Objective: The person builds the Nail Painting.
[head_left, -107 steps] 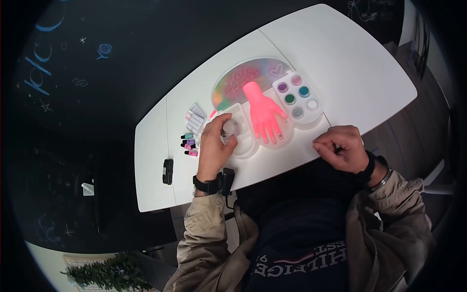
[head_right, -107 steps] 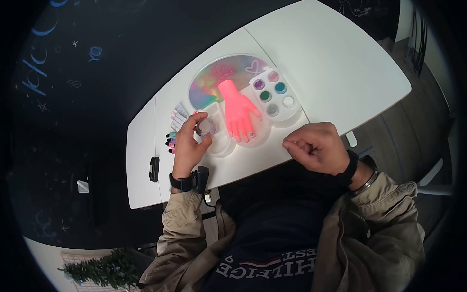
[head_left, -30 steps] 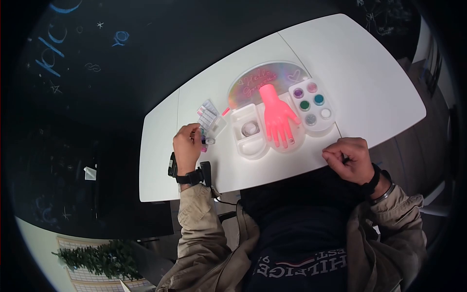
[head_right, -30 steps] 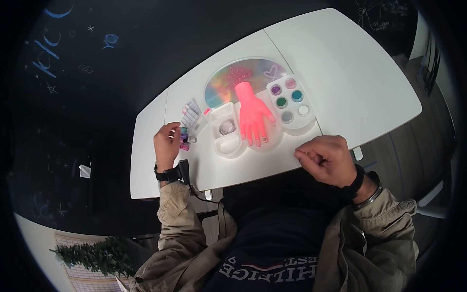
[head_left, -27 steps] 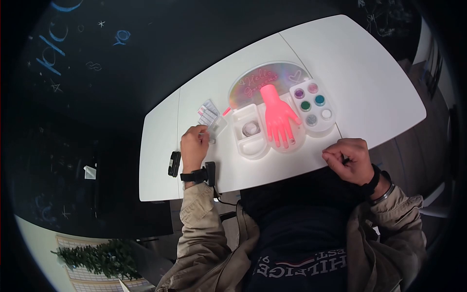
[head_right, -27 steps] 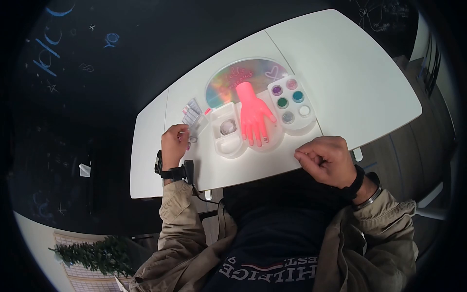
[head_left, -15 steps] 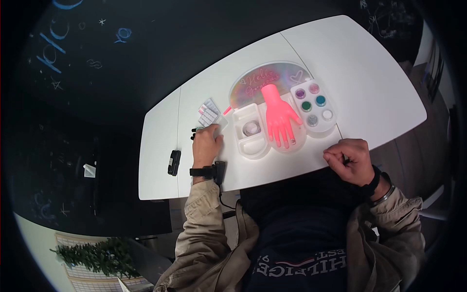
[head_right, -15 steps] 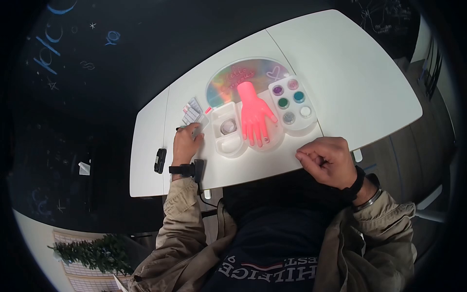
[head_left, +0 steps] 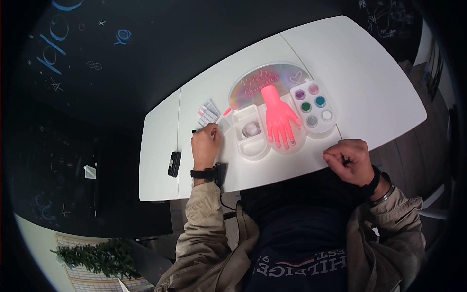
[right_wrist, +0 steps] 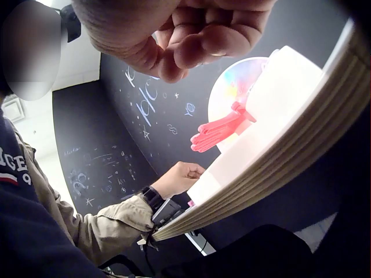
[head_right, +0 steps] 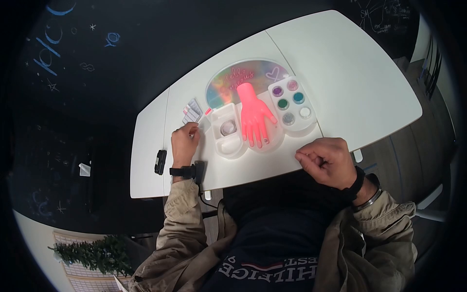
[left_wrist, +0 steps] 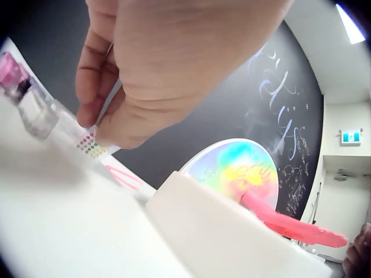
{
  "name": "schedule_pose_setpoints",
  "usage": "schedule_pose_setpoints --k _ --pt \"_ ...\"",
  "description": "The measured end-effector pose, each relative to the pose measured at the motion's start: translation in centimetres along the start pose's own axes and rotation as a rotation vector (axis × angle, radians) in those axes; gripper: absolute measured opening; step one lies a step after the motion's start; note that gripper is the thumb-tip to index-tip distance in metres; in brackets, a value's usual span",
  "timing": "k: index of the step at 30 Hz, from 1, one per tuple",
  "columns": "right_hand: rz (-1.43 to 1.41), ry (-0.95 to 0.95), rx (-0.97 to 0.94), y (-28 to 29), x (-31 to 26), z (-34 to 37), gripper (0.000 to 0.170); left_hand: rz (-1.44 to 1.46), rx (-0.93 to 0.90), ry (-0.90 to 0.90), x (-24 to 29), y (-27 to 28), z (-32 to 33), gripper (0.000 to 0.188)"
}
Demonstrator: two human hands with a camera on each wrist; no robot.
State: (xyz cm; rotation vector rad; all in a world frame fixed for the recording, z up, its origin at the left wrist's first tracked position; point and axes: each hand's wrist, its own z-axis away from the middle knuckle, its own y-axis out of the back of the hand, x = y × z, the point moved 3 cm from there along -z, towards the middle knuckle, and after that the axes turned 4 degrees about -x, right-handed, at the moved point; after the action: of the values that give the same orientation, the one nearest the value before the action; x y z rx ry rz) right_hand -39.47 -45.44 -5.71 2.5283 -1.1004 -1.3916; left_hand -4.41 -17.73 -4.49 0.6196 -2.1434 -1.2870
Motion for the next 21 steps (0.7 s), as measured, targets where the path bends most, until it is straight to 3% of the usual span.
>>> schedule_pose_setpoints --k 8,13,21 --pt "0.022 0.016 -0.009 0.0 0.0 0.0 0.007 0.303 -0.005 -0.066 5.1 4.3 0.0 0.019" --pt "0.011 0.005 -0.014 0.0 0.0 0.1 0.008 0.351 -0.074 -0.144 6.7 3.4 0.1 0.019" --pt "0.009 0.014 -0.001 -0.1 0.0 0.0 0.007 0.338 -0.085 -0.104 7.1 1.8 0.4 0.017"
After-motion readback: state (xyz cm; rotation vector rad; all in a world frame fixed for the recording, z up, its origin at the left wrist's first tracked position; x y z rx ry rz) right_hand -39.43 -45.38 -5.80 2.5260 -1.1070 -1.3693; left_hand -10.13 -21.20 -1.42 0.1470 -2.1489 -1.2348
